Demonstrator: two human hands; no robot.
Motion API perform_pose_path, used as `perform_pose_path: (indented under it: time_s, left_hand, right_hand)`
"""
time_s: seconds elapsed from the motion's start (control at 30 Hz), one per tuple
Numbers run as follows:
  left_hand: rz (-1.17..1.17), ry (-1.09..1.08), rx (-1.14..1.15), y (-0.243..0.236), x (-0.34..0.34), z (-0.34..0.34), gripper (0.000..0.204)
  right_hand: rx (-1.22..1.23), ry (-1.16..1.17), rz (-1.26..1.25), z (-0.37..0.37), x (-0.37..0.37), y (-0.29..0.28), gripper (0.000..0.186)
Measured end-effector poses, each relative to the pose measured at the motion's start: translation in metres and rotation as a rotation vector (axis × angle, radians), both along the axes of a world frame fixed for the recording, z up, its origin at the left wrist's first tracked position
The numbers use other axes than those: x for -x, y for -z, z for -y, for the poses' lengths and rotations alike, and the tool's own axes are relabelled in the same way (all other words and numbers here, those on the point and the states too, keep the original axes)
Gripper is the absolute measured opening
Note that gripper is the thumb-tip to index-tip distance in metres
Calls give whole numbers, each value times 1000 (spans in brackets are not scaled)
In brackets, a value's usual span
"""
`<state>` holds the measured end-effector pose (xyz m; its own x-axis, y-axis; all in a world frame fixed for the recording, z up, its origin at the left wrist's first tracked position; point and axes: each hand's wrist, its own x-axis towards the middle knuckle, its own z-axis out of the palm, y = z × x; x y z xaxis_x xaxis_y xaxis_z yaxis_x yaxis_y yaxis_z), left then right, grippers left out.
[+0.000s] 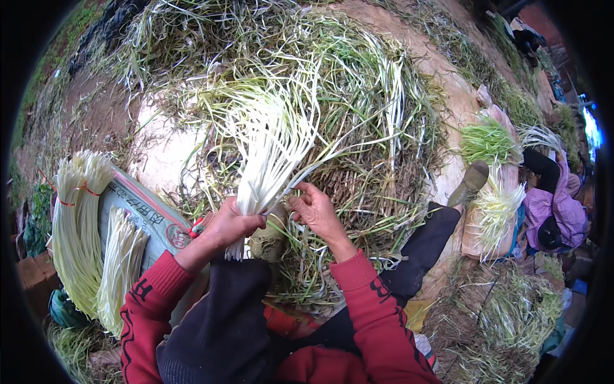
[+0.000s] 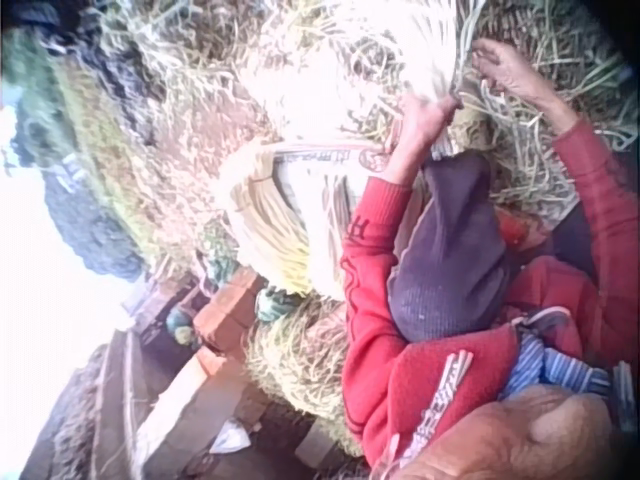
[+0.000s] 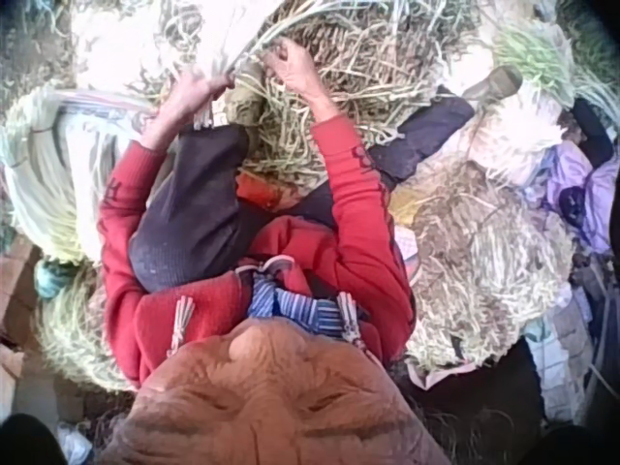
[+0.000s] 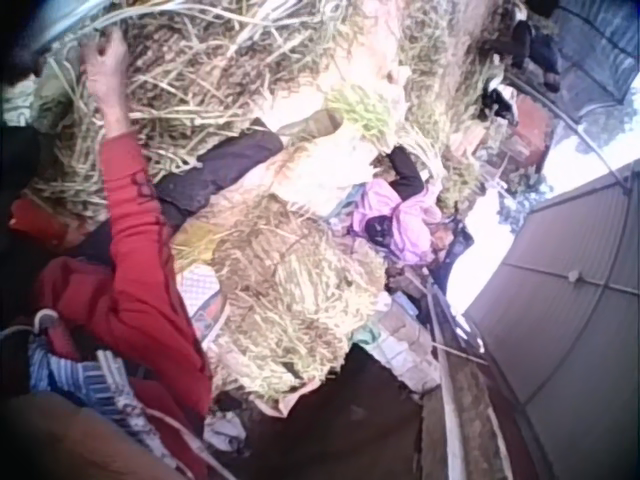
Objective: The person sits on the ground and sorts long, pale plant stalks from a large pile, aligning them into bundles and placing them on a nearby container. The hands repeatedly pick, align, and set down stalks while other workers are visible in the background.
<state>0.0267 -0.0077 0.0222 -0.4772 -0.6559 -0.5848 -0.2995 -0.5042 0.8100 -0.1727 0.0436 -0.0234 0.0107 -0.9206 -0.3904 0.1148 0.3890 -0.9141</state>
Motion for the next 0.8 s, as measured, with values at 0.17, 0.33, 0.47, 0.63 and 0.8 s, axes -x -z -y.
perform_pose_path:
  time_s: [0.17, 0.33, 0.47, 0.63, 0.8]
  left_hand:
    - [-6, -27, -68, -2, -3, -3, 11]
    - [-145, -116, -321, 2, -14, -1, 15]
    - [-331, -172, -456, 10, -18, -1, 18]
    - [-221, -177, -319, 15, -41, 1, 12]
    - [-58, -106, 188, -19, -37, 29, 12]
  right_hand:
    - [-15, 3, 67, 4, -26, 2, 25]
    - [-161, 20, 266, 4, -15, -8, 23]
    - [-114, 157, 340, 11, 7, -12, 17]
    - [54, 679, 366, 22, 82, -34, 27]
    - [93, 969, 279, -17, 158, -22, 35]
